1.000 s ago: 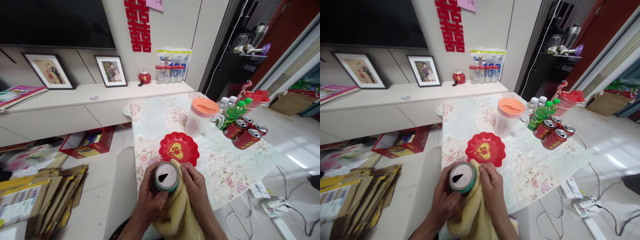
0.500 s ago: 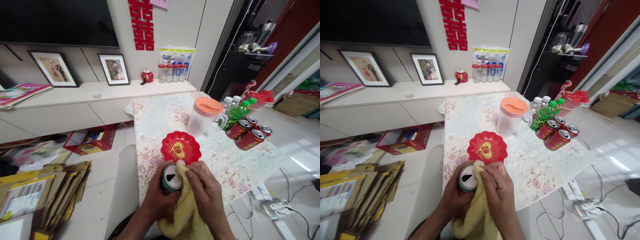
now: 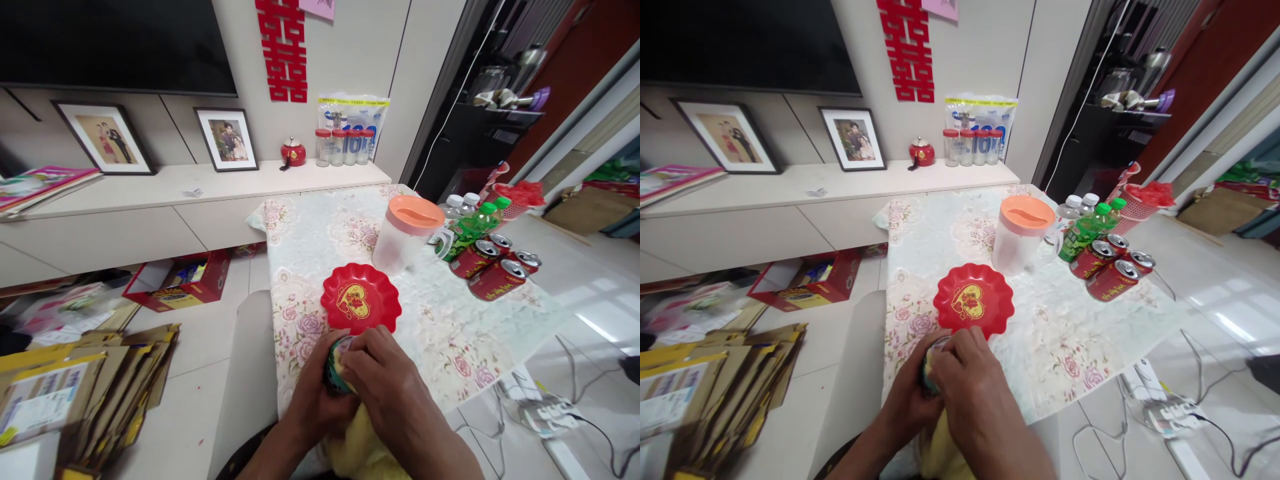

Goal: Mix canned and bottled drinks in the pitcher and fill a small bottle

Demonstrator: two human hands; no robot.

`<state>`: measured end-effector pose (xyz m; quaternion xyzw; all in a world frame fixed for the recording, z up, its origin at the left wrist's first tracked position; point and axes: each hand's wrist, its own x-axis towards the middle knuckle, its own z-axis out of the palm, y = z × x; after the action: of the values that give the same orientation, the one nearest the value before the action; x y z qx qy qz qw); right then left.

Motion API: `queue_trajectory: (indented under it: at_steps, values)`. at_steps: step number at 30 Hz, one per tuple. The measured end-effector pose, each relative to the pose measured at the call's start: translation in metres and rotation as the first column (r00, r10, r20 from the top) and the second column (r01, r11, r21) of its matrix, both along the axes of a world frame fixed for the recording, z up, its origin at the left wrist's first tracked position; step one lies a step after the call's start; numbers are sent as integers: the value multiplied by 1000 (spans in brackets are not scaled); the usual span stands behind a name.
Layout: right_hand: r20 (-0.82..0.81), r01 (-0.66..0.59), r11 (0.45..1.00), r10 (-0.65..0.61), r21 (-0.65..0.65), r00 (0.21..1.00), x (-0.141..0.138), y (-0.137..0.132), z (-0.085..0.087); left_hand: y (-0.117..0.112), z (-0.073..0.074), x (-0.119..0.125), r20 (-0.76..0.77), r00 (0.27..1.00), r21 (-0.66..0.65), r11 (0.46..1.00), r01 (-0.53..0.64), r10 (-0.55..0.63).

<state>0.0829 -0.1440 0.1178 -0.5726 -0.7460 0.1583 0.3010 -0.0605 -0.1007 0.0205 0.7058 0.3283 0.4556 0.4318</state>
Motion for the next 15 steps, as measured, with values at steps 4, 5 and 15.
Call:
queue_trajectory:
  at_steps: [4,5,15]
  values:
    - [14,-118,993,119,-26,993,17,-5,9,0,2,-1,31,999,-43,998,43,-41]
    - [2,-124,992,124,-24,992,21,-6,9,0,3,0,39,998,-67,997,49,-46]
    - [-406,352,921,-262,167,876,26,8,-21,4,27,12,298,951,-220,963,155,-85]
